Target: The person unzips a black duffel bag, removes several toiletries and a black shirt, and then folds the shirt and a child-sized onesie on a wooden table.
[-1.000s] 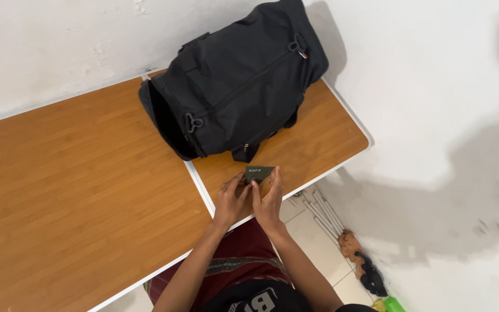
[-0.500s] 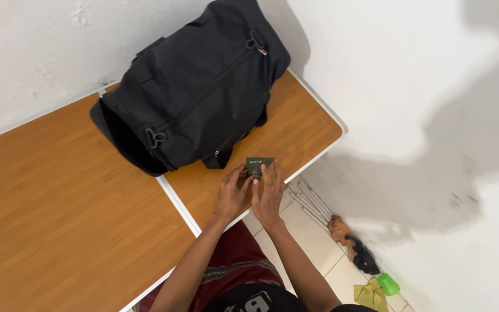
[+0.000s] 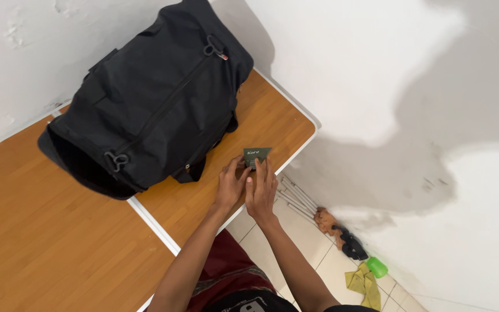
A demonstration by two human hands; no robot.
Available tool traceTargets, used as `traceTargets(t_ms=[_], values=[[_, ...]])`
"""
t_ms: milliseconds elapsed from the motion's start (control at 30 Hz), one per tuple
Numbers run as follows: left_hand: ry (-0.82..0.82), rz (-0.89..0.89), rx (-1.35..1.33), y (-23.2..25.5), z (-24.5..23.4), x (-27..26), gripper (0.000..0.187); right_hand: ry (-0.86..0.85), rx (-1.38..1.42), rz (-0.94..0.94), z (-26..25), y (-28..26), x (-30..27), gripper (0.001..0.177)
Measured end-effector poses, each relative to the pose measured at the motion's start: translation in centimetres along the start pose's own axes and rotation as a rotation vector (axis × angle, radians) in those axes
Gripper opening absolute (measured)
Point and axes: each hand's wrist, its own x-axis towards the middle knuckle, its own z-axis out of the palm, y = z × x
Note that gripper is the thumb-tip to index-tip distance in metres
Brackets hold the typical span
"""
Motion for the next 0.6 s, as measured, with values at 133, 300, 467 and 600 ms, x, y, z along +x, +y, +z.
traceTargets(t_ms=[133,300,467,600], values=[[-0.019,-0.008,-0.025,-0.1,1.5,1.4,0.039,-0.015,-0.016,0.037,-0.2,1.0,0.9,0.054],[-0.014,0.006,-0.050,-0.1,3.0,2.9,0.038,-0.006,-0.026,0.078,-0.5,2.2,2.1,0.054],[0.018,0.033,-0.106,-0.4,4.7,4.5,0.038,0.009,-0.044,0.134,-0.1,3.3,3.3,0.055],[0.014,0.035,-0.108,-0.4,5.3,5.2,0.038,0.012,-0.058,0.153,0.1,3.7,3.9,0.055]])
